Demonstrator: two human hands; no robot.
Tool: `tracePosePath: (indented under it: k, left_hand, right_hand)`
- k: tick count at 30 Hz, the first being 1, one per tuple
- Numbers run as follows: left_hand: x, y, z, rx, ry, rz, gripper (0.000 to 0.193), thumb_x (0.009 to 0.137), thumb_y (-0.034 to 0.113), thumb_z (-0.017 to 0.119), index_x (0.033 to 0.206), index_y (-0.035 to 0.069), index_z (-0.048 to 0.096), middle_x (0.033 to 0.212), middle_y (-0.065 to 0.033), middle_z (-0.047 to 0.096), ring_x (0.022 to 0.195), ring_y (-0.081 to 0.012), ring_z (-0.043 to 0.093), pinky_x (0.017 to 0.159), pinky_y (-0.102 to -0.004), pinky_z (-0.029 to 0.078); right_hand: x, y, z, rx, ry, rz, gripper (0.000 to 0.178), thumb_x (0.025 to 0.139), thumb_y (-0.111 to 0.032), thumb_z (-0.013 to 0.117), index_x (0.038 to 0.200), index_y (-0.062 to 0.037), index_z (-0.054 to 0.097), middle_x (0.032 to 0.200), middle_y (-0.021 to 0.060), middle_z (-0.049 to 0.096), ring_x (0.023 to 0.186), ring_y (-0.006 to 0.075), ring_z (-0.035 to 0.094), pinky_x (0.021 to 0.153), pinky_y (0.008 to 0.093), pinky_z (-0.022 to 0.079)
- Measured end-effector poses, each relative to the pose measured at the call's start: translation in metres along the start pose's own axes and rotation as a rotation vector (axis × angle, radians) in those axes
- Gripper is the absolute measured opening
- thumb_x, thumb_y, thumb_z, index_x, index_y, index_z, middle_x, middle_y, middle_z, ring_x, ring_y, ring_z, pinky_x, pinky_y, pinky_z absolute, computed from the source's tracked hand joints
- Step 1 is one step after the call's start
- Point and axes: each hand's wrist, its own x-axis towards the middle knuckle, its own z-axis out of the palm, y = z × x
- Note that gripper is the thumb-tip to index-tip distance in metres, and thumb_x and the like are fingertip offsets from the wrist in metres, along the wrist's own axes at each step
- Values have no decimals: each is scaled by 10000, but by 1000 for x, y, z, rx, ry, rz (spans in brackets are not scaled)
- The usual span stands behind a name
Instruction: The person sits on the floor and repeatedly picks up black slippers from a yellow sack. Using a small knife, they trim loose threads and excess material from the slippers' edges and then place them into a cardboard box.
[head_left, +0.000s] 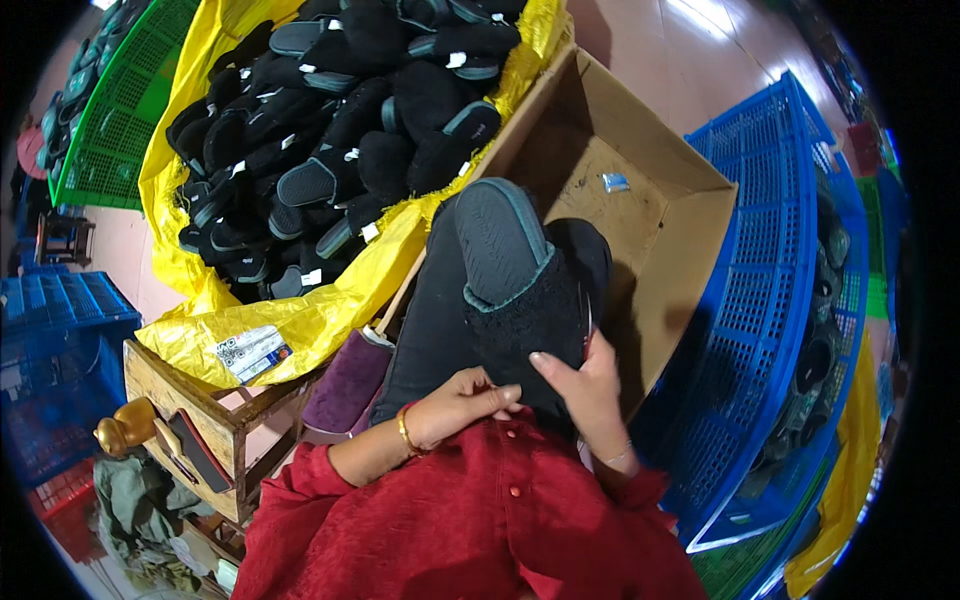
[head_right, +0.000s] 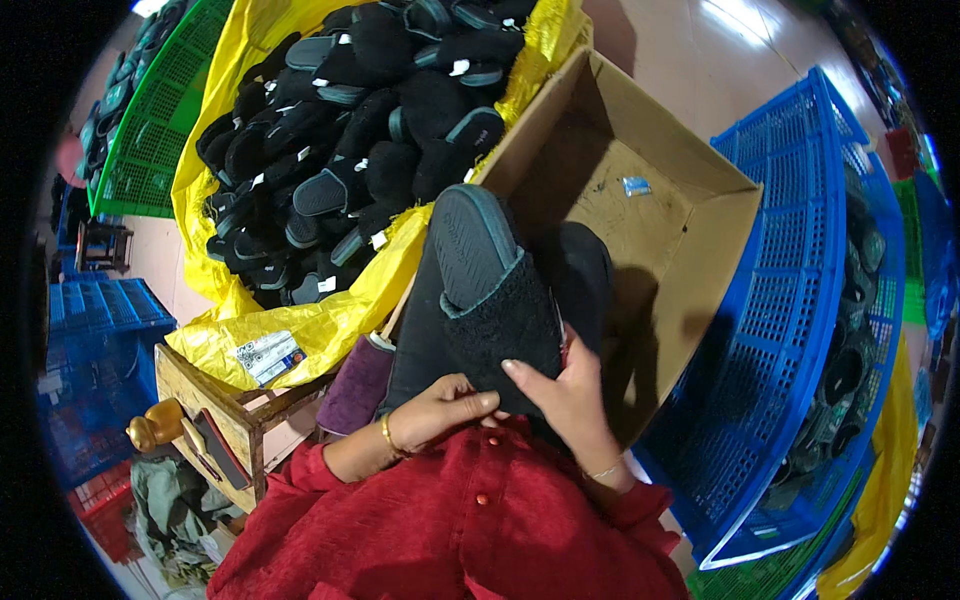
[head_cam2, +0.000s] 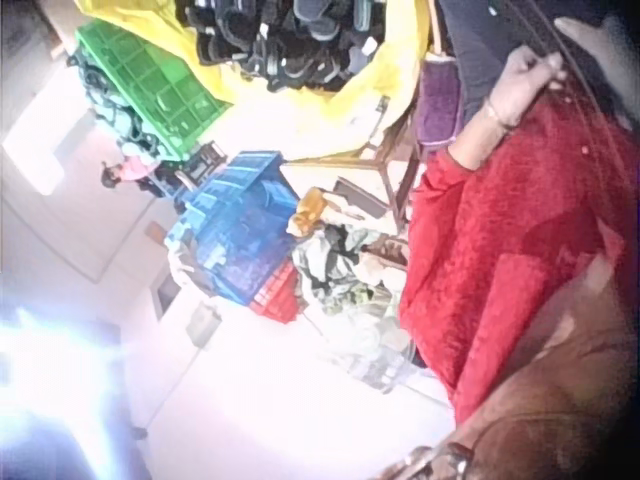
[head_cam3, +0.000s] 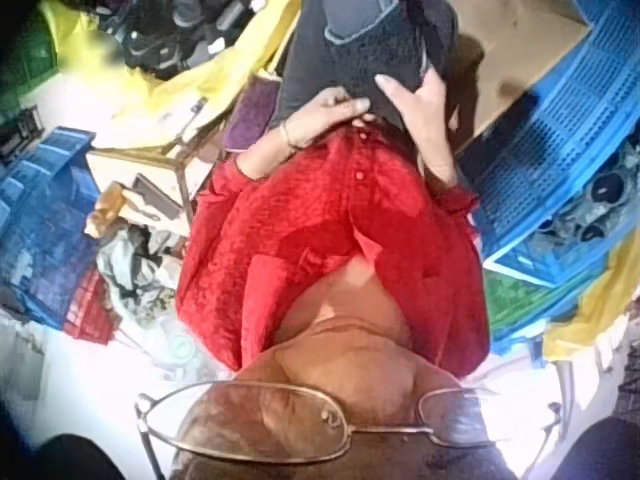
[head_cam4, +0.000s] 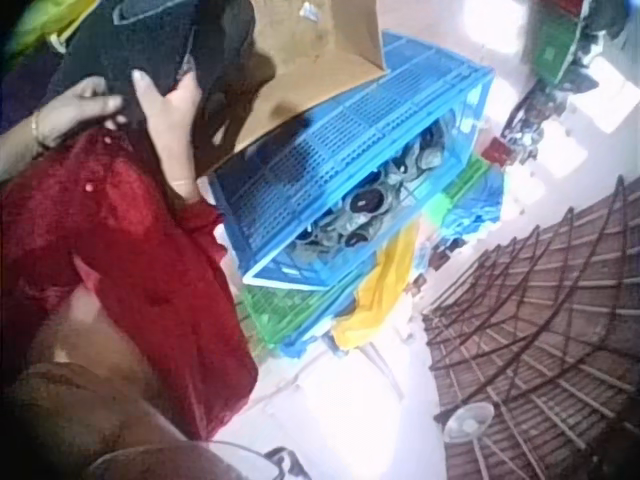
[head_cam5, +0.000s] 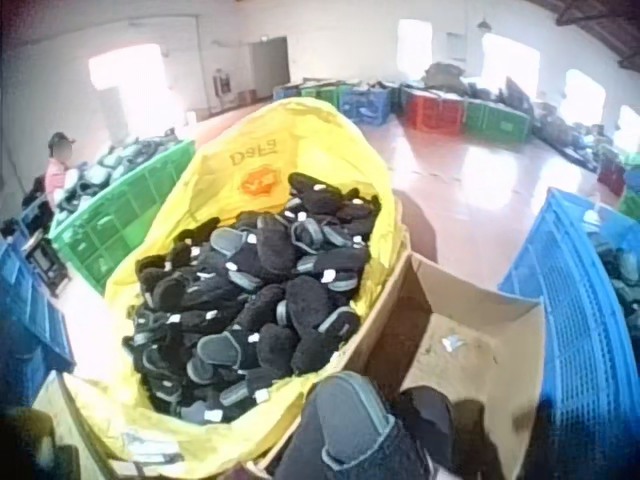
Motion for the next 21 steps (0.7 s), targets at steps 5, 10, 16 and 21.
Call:
tracePosePath:
  k: [5, 10, 16, 21]
  left_hand:
    - [-29, 51, 1, 1114, 245, 981, 240, 757, 207, 780, 890, 50, 657, 865, -72, 660, 804, -261, 618, 762, -357, 474]
    - [-9, 76, -2, 1472, 75, 723, 543, 653, 295, 830, 1094, 47, 632, 1052, -122, 640, 956, -307, 604, 865, -395, 470]
    - [-11, 48, -7, 1384, 162, 691, 465, 616, 237, 829, 991, 40, 637, 949, -105, 622, 877, -288, 597, 777, -361, 494]
    - [-6, 55, -4, 1262, 41, 729, 455, 703, 213, 804, 1091, 43, 636, 1007, -115, 632, 926, -285, 595, 820, -352, 480]
  right_hand:
    - [0, -15, -58, -587, -268, -100, 523, 658, -186, 838, 1066, 36, 600, 876, 165, 681, 828, 204, 686, 764, 300, 518]
    - [3, -17, -51, -816, -469, -150, 510, 652, -267, 835, 1058, -34, 632, 882, 155, 680, 803, 282, 682, 725, 331, 519]
    - [-17, 18, -70, -460, -276, 67, 537, 643, -36, 808, 1130, 57, 601, 1004, 103, 680, 935, 119, 637, 874, 251, 480]
    - [-25, 26, -70, -327, -243, 75, 484, 678, 4, 761, 1134, 51, 607, 1000, 85, 683, 915, 104, 633, 843, 255, 489]
